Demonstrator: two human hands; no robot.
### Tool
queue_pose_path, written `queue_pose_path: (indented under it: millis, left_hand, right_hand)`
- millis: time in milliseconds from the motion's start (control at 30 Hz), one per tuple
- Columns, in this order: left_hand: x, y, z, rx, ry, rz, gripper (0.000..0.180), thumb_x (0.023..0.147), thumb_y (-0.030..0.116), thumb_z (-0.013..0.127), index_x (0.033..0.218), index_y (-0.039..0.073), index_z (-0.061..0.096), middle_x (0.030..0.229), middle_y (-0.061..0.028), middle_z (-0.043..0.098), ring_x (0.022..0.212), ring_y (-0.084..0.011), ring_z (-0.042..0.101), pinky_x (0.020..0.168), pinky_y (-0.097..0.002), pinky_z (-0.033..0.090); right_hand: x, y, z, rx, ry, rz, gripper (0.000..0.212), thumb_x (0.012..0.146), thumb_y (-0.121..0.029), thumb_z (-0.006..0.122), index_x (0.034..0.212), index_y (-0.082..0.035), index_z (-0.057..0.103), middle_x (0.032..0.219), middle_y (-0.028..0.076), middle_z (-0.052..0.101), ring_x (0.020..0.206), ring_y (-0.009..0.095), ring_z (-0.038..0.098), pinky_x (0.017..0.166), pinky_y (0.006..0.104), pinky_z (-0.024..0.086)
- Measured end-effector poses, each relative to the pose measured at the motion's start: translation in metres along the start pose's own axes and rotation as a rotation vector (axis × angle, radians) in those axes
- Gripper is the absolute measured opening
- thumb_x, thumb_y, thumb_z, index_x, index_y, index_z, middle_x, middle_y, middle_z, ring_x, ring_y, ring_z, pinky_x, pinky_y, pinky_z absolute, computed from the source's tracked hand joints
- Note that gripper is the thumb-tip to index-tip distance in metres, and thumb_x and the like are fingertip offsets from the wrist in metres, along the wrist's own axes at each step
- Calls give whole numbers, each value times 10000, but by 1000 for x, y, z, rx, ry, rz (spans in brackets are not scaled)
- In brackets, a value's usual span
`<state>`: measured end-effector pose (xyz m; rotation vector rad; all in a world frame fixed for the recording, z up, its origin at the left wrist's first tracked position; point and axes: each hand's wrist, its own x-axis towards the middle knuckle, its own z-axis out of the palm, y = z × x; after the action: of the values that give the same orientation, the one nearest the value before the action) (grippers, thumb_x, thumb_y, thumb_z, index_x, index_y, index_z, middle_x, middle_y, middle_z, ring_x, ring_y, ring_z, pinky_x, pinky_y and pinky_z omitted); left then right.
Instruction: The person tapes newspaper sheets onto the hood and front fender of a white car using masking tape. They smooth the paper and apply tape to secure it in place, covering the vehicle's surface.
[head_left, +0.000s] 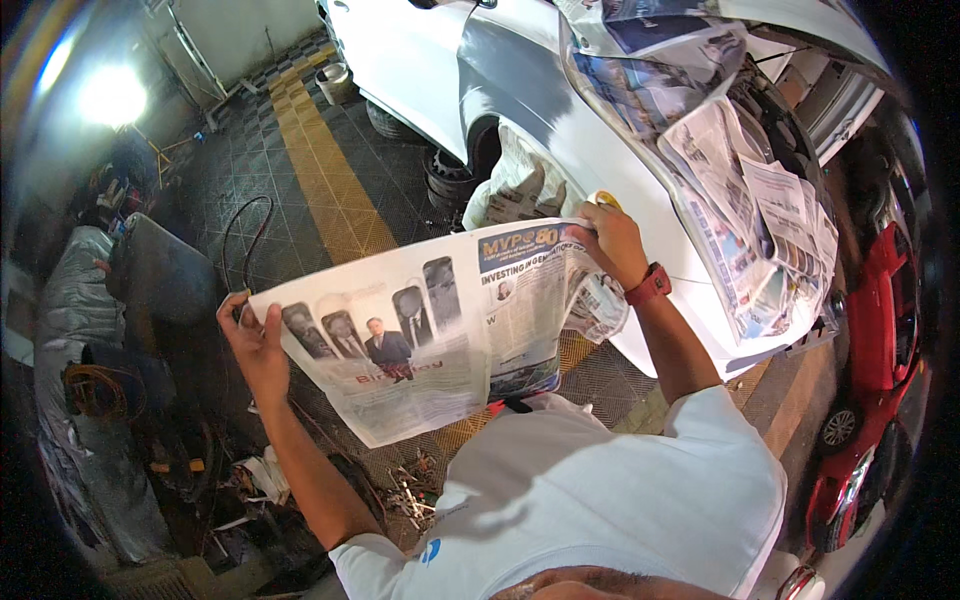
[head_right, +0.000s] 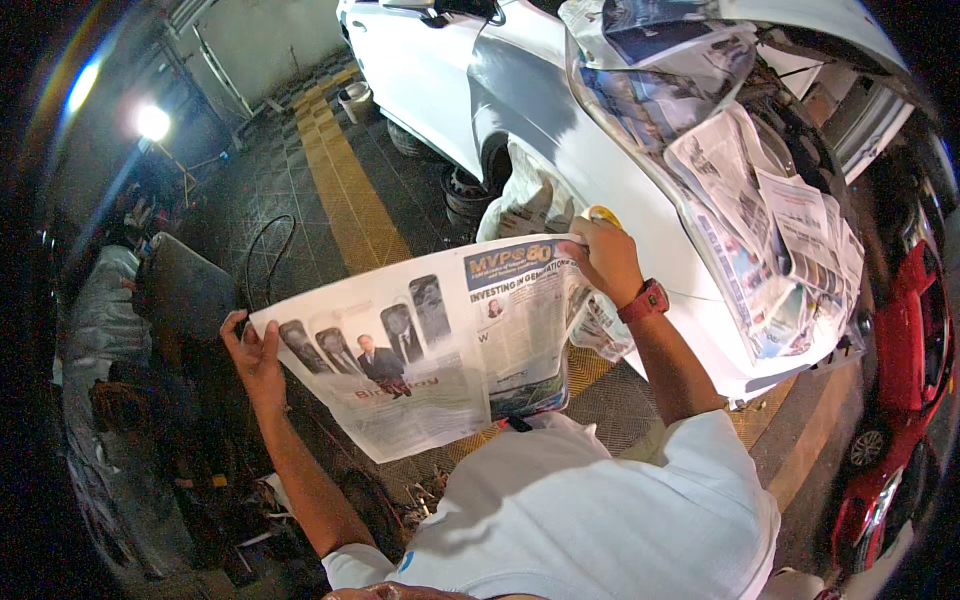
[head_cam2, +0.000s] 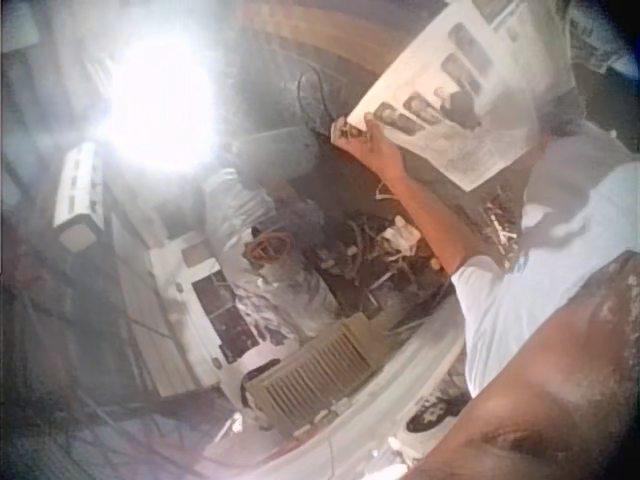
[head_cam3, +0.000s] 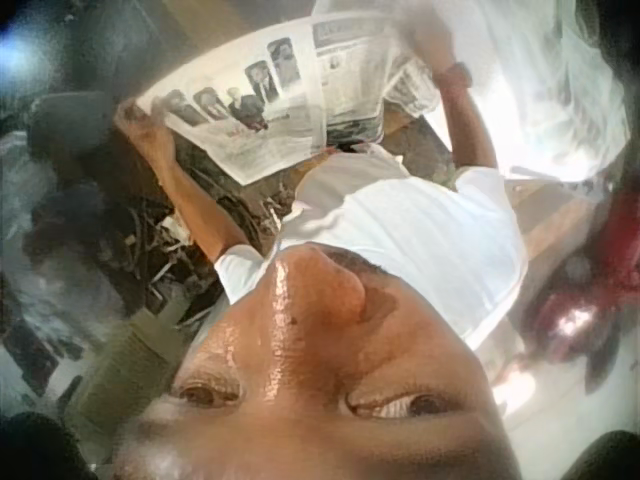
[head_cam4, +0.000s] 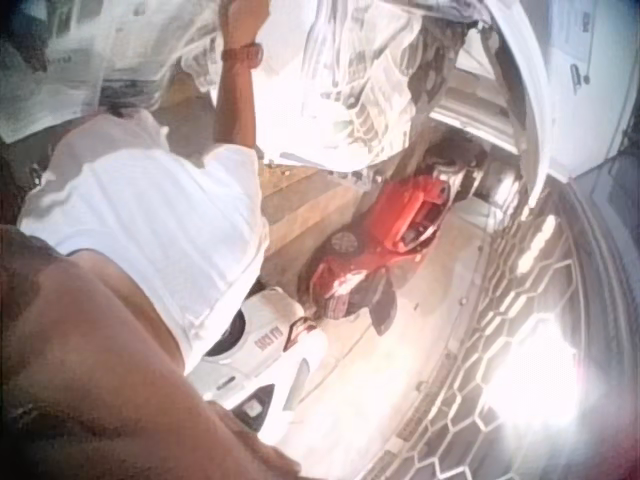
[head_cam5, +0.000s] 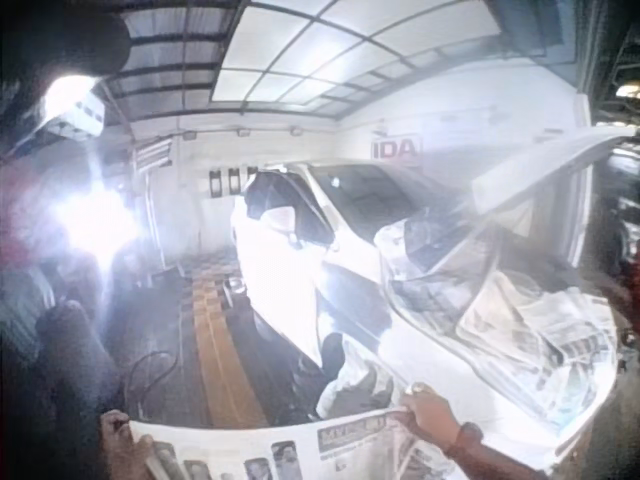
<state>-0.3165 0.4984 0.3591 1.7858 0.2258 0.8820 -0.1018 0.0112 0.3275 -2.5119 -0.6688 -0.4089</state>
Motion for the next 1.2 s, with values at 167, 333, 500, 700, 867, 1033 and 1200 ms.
queue_pose_path:
  millis: [167,333,500,700,867,1033,1200]
  left_hand:
    - [100,2,67,458,-300,341,210,965,-51,615,1158,22,656,1109,-117,658,1017,-223,664,914,-297,485]
    - [165,16,134,647,-140,456,305,904,-62,626,1158,62,740,1260,-165,662,1155,-370,676,956,-438,547]
    - [242,-8,160,499,-229,512,291,910,-42,657,1150,77,769,1197,-149,687,1130,-324,686,991,-422,530]
    - [304,-62,177,63,-657,362,198,939,122,748,1123,61,789,1071,-131,709,1052,-260,693,948,-386,527]
    - [321,-86,169,-19,-915,367,323,891,249,821,1128,35,772,1108,-149,719,1043,-293,712,923,-393,536]
    - [344,-134,148,-181,-1019,350,355,874,259,835,1128,23,759,1114,-146,719,1056,-310,713,930,-397,538]
    - [360,-162,129,-128,-1098,278,386,934,244,785,1266,64,705,1255,-138,676,1153,-322,679,986,-416,523]
  right_hand:
    - [50,27,45,2,30,193,264,941,-319,732,1046,-86,665,973,165,691,946,399,668,791,493,515]
    - [109,-2,46,233,209,108,494,1015,-156,630,1470,-74,454,1077,161,648,943,265,646,885,367,502]
    - [159,-81,57,977,-79,256,641,1035,-88,554,1589,-143,238,1017,117,679,850,180,616,770,305,502]
    - [197,-170,125,1079,-159,92,776,1059,-32,557,1666,-132,84,957,107,739,815,131,628,751,293,504]
    - [226,-246,168,847,-86,78,859,1047,-17,593,1686,-133,31,1018,89,735,943,164,700,856,322,515]
    - [241,-290,211,826,-70,266,893,1020,-15,624,1675,-115,26,1008,163,756,933,303,749,872,397,543]
    - [246,-308,244,786,-24,269,940,1006,43,601,1676,-148,-31,1113,171,767,1023,304,753,905,397,572]
